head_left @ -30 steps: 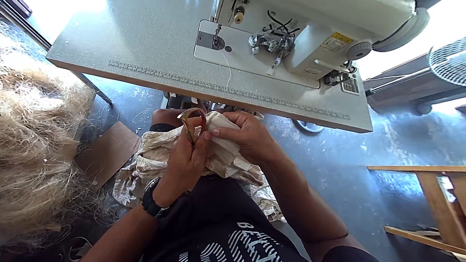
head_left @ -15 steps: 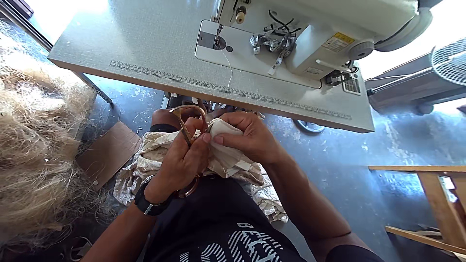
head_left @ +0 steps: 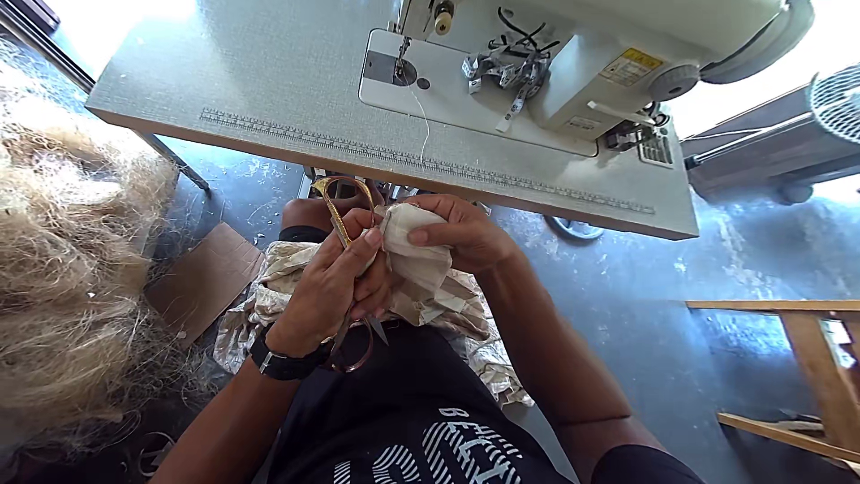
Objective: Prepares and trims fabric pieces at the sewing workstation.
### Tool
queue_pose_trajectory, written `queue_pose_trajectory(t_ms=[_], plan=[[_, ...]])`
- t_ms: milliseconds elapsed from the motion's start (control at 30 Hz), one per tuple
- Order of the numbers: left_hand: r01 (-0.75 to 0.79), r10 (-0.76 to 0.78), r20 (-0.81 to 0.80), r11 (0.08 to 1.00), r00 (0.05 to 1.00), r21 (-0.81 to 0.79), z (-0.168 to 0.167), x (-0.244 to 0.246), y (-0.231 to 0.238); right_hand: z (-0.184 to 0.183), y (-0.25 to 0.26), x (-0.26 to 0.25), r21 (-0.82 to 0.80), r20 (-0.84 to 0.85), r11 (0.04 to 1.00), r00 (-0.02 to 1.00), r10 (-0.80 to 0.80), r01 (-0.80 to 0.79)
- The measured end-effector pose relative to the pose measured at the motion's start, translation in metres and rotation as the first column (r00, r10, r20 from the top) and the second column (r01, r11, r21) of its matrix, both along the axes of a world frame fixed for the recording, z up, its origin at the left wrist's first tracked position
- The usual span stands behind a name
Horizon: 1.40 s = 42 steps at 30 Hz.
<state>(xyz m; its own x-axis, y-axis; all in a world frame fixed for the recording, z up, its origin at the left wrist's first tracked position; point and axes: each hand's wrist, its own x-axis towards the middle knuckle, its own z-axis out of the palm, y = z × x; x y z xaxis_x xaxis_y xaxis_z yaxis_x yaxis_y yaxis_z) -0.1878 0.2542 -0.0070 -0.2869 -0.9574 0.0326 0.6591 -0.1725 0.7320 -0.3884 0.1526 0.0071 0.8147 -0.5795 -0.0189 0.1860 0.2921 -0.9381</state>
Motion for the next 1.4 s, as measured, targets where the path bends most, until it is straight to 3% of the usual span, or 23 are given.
queue_pose_trajectory(t_ms=[300, 467, 633, 733, 900, 1033, 1100, 1133, 1233, 1400], plan=[[-0.111, 0.142, 0.308, 0.987, 0.941, -0.117, 0.003, -0.004, 0.000, 0.013, -0.003, -0.017, -0.295, -0.106, 0.950, 0.985, -0.137, 0.101], [-0.108, 0.137, 0.356, 0.989, 0.924, -0.101, 0.002, 0.000, 0.003, 0.011, -0.011, -0.022, -0.323, -0.081, 0.927, 0.970, -0.229, 0.192], [-0.178, 0.235, 0.464, 0.970, 0.854, -0.164, 0.013, 0.014, -0.005, 0.006, -0.019, -0.029, -0.315, -0.078, 0.925, 0.966, -0.246, 0.211], [-0.186, 0.304, 0.574, 0.949, 0.760, -0.256, 0.027, 0.025, -0.014, 0.004, -0.019, -0.031, -0.299, -0.091, 0.931, 0.965, -0.246, 0.209], [-0.042, 0.314, 0.742, 0.932, 0.593, -0.361, 0.042, 0.030, -0.027, 0.000, -0.018, -0.031, -0.221, -0.127, 0.954, 0.964, -0.234, 0.202], [0.177, 0.368, 0.898, 0.893, 0.243, -0.414, 0.048, 0.025, -0.049, 0.002, -0.021, -0.028, -0.236, -0.118, 0.966, 0.983, -0.140, 0.109], [0.280, 0.387, 0.913, 0.869, 0.131, -0.409, 0.049, 0.021, -0.056, 0.003, -0.022, -0.027, -0.241, -0.102, 0.968, 0.990, -0.096, 0.068], [0.308, 0.417, 0.900, 0.845, 0.130, -0.436, 0.049, 0.019, -0.059, 0.003, -0.023, -0.027, -0.241, -0.099, 0.969, 0.992, -0.083, 0.057], [0.283, 0.471, 0.848, 0.802, 0.244, -0.527, 0.051, 0.016, -0.073, -0.001, -0.025, -0.024, -0.171, -0.065, 0.982, 0.994, -0.093, 0.081], [0.205, 0.391, 0.864, 0.861, 0.319, -0.466, 0.065, 0.017, -0.084, -0.003, -0.032, -0.015, 0.067, 0.126, 0.996, 0.989, -0.074, 0.066]])
